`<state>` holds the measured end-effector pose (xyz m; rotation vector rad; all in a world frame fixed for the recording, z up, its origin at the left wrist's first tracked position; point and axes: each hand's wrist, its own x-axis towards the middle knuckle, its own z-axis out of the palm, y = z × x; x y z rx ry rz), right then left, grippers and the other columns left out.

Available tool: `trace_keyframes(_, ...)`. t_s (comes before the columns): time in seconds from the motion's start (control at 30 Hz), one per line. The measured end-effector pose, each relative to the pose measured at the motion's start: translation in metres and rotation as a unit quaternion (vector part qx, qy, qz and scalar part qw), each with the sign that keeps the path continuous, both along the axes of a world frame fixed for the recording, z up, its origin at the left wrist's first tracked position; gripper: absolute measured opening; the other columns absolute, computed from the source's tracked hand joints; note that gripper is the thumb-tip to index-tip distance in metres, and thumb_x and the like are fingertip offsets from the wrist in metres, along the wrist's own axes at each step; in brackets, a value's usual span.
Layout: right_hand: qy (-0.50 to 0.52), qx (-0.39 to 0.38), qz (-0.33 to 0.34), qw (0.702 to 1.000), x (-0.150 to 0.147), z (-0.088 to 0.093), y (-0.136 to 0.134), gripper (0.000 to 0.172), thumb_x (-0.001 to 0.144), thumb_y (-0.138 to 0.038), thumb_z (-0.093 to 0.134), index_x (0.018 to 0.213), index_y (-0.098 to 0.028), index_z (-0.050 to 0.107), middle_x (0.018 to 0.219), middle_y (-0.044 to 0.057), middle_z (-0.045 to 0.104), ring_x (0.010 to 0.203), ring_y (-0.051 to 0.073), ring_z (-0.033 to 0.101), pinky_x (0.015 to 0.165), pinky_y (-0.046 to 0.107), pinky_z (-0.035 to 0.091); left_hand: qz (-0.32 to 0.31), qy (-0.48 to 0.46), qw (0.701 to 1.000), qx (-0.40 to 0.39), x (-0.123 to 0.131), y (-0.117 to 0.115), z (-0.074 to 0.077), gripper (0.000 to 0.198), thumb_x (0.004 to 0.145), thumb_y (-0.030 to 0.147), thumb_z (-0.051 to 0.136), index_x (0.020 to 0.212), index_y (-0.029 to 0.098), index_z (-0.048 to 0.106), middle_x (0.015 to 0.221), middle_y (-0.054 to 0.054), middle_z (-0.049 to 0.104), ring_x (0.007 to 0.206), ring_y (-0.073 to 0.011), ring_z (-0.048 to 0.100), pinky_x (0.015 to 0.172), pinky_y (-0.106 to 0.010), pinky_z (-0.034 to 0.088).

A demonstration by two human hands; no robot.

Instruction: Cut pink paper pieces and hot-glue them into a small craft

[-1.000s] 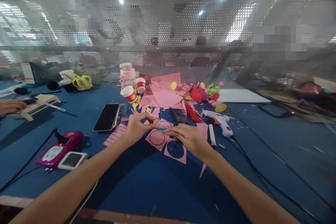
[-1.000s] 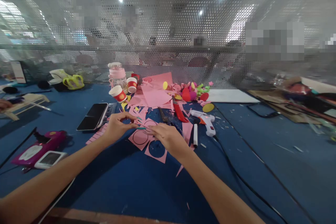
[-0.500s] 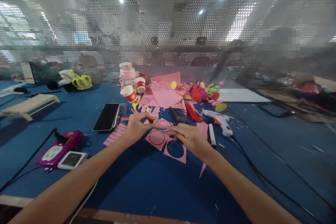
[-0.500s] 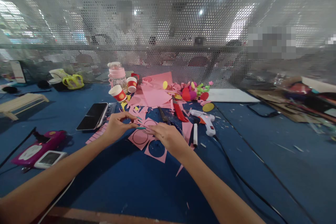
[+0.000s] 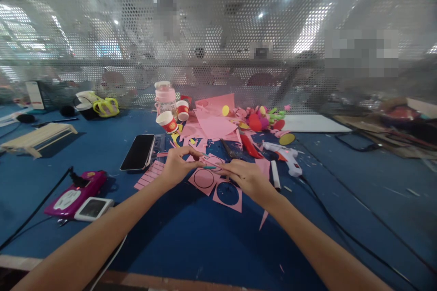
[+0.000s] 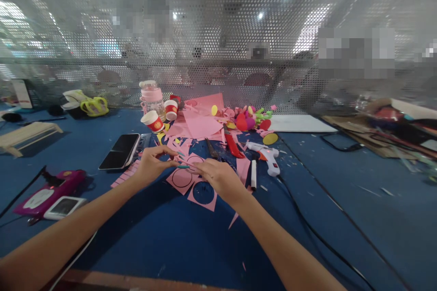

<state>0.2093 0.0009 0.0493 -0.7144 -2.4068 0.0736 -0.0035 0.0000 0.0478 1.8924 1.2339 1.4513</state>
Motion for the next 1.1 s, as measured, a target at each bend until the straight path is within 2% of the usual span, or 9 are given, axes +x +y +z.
trace_keyframes(0.27,0.026,-0.037,-0.016,0.999,-0.001,-0.003,0.002,0.023,0.086,-0.025,0.042,0.097,-0.018,0.061,0.083,0.007,0.065,0.076,0.015,0.061,0.066,0.025,0.047,-0.002,-0.007,1.000,-0.012,0.002,-0.003,0.003,0.019,0.054,0.021,0.074,0.070,0.014,0.066,0.063,-0.003,0.066,0.059,-0.0135,0.060,0.059,-0.025,0.050)
trace_keyframes(0.4,0.085,-0.122,-0.049,0.988,-0.005,0.000,0.000,0.021,0.085,-0.028,0.044,0.084,-0.017,0.062,0.077,0.005,0.066,0.068,0.014,0.061,0.062,0.025,0.047,-0.011,-0.019,0.999,-0.040,0.001,-0.003,0.005,0.043,0.055,0.020,0.073,0.096,0.016,0.062,0.068,-0.002,0.066,0.061,-0.0126,0.060,0.061,-0.024,0.050)
trace_keyframes(0.47,0.135,-0.210,-0.068,0.966,-0.008,0.001,-0.001,0.023,0.083,-0.034,0.046,0.080,-0.017,0.060,0.066,0.003,0.064,0.051,0.011,0.057,0.051,0.022,0.046,-0.010,-0.001,0.999,-0.036,0.000,-0.002,0.005,0.053,0.057,0.022,0.072,0.107,0.018,0.057,0.069,0.000,0.065,0.060,-0.0118,0.059,0.061,-0.024,0.050)
trace_keyframes(0.57,0.227,-0.368,-0.074,0.898,-0.014,0.002,-0.003,0.030,0.080,-0.044,0.046,0.078,-0.015,0.056,0.057,-0.001,0.058,0.031,0.006,0.045,0.032,0.019,0.037,0.020,0.046,0.999,0.021,-0.003,-0.001,0.004,0.057,0.057,0.028,0.072,0.111,0.020,0.054,0.076,-0.002,0.064,0.064,-0.0121,0.058,0.064,-0.026,0.049)
trace_keyframes(0.67,0.278,-0.482,-0.052,0.829,-0.021,0.001,-0.005,0.036,0.076,-0.049,0.049,0.076,-0.014,0.056,0.052,-0.002,0.055,0.025,0.005,0.042,0.023,0.016,0.029,0.056,0.092,0.986,0.129,-0.004,-0.001,0.004,0.053,0.060,0.034,0.071,0.108,0.020,0.055,0.094,-0.007,0.062,0.083,-0.0174,0.057,0.076,-0.033,0.047)
trace_keyframes(0.73,0.285,-0.520,-0.038,0.804,-0.025,0.001,-0.007,0.036,0.074,-0.049,0.051,0.076,-0.013,0.057,0.049,-0.003,0.054,0.024,0.005,0.041,0.022,0.015,0.027,0.070,0.112,0.973,0.189,-0.005,-0.001,0.004,0.049,0.062,0.036,0.069,0.106,0.020,0.056,0.102,-0.008,0.061,0.095,-0.0204,0.053,0.084,-0.038,0.043)
trace_keyframes(0.83,0.278,-0.537,-0.026,0.796,-0.029,0.003,-0.010,0.035,0.074,-0.047,0.052,0.075,-0.013,0.057,0.047,-0.003,0.056,0.023,0.005,0.041,0.022,0.015,0.028,0.078,0.121,0.962,0.230,-0.005,-0.001,0.003,0.044,0.065,0.035,0.066,0.105,0.021,0.056,0.104,-0.008,0.061,0.100,-0.0213,0.052,0.088,-0.040,0.040)
trace_keyframes(1.1,0.257,-0.571,-0.015,0.779,-0.032,0.000,-0.012,0.037,0.072,-0.050,0.052,0.071,-0.013,0.057,0.046,-0.003,0.056,0.023,0.005,0.040,0.022,0.014,0.026,0.029,0.138,0.957,0.254,-0.005,0.000,0.002,0.032,0.070,0.028,0.063,0.101,0.023,0.060,0.102,-0.006,0.064,0.102,-0.0202,0.052,0.089,-0.040,0.041)
